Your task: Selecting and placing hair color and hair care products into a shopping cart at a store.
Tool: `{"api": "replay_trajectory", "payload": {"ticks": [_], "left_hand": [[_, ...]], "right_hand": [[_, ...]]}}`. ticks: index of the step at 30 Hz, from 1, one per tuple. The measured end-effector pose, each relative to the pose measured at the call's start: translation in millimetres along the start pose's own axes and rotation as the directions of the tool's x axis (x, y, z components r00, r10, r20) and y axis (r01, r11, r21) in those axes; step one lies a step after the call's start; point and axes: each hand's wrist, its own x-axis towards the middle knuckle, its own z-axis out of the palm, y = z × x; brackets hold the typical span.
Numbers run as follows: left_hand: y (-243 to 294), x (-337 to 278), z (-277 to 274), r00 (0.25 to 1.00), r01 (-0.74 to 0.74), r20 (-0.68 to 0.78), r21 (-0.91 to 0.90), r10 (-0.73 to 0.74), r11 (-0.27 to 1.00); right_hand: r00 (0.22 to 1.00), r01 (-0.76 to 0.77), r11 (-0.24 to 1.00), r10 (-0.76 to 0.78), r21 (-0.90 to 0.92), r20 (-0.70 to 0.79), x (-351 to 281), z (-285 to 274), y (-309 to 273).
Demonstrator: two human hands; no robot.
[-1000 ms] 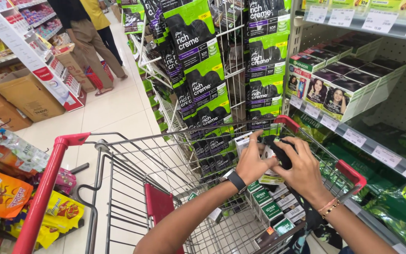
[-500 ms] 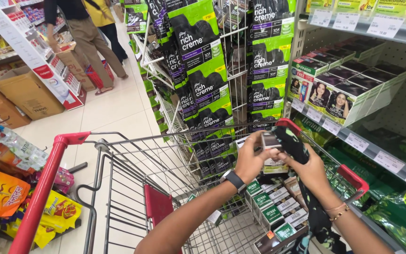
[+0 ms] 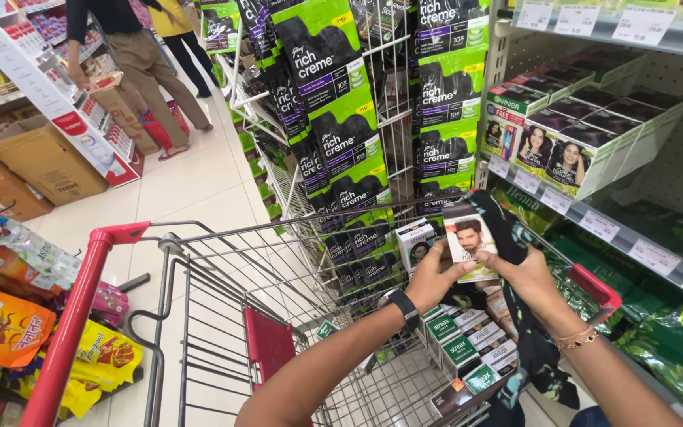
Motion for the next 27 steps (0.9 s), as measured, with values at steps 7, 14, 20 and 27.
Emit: {"api": "replay_trajectory", "payload": {"ticks": [7,14,20,27], "left_hand": [[5.6,-0.6,6.3,0.996,0.088,-0.04,0.087,-0.085,0.992],[-25.3,-11.0,8.1,0.996,0.086,0.022,0.067,-0.088,0.994],[-4.5,-8.1,15.1,0.998,0.036,-0.05,-0.156,-0.044,0.987],[-13.6,1.9,17.1,0.993,-0.098,-0.083,-0.173,0.085,0.98]], "right_hand": [[0.977,-0.152,0.988,0.146,-0.026,-0.152,17.6,-16.4,41.3],[0.915,-0.295,0.943,0.232,-0.156,-0.33,39.9,-47.3,89.3],[0.831,-0.539,0.841,0.521,-0.051,-0.195,28.3,-34.7,61.1],[0.87,-0.49,0.871,0.488,-0.021,-0.067,24.6,-25.4,43.0]]}}
